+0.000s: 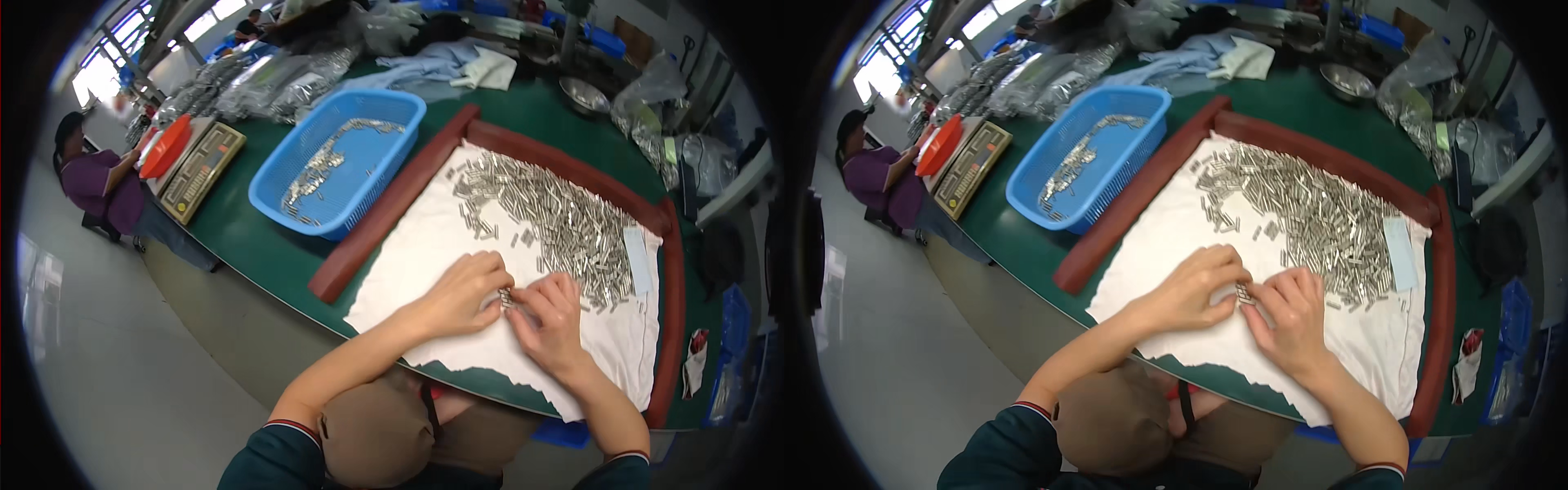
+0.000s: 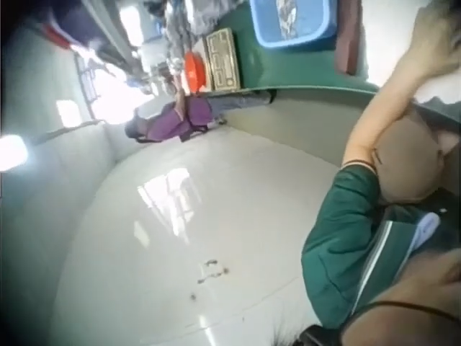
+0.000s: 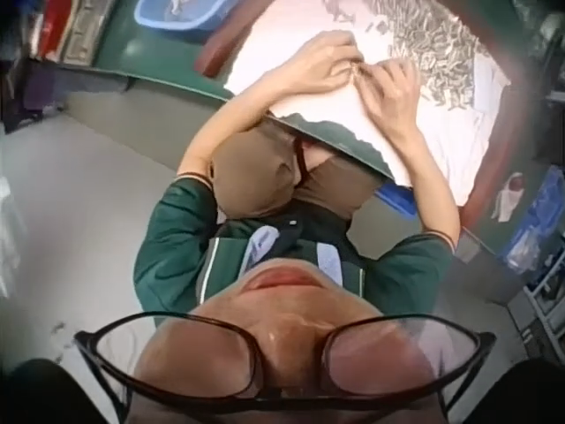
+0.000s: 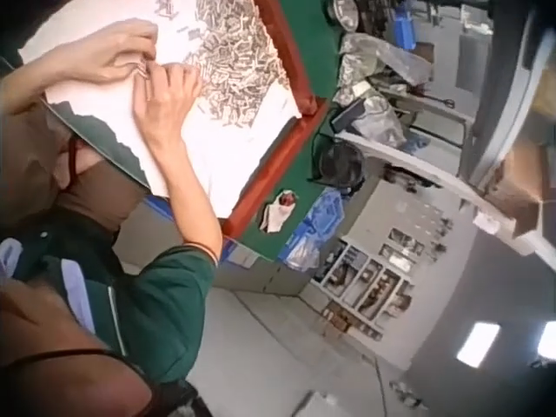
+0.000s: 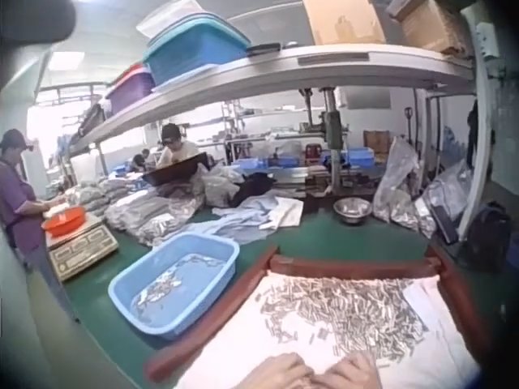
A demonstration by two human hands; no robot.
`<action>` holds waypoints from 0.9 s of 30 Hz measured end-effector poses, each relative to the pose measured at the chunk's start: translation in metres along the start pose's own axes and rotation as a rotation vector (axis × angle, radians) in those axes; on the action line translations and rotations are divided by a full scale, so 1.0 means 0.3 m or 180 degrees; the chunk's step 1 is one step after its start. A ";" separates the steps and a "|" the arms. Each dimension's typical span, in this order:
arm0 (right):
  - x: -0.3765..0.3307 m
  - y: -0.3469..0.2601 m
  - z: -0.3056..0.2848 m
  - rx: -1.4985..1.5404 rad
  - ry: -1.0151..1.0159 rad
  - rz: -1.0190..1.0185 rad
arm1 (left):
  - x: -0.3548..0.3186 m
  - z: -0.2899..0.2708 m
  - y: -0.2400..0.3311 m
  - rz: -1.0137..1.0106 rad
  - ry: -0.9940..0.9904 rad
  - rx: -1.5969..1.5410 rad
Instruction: Sorting and aligning small metal pins on a workbench in a manufacturing environment.
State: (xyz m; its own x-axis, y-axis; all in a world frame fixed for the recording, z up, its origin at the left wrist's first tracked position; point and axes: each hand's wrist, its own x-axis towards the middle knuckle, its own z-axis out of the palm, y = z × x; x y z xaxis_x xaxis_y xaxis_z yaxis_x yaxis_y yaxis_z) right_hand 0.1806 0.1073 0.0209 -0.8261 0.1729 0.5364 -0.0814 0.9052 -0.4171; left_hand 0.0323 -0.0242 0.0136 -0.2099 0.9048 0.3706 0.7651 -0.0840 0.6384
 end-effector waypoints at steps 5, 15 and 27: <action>0.008 0.037 -0.011 -0.0193 0.0130 -0.0069 | 0.004 -0.026 -0.006 -0.0094 0.0047 0.0058; -0.017 0.032 -0.005 -0.0207 0.0003 -0.0059 | -0.001 -0.012 0.011 -0.0088 -0.0054 0.0071; -0.014 0.026 -0.001 -0.0217 0.0031 0.0000 | 0.000 -0.012 0.016 -0.0087 -0.0047 0.0062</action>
State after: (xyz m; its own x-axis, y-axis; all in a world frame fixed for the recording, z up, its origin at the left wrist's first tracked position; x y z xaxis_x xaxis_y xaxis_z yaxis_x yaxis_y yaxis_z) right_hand 0.1837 0.1139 0.0155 -0.8206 0.1764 0.5436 -0.0429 0.9294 -0.3665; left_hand 0.0338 -0.0260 0.0192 -0.2220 0.9126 0.3433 0.7710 -0.0513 0.6348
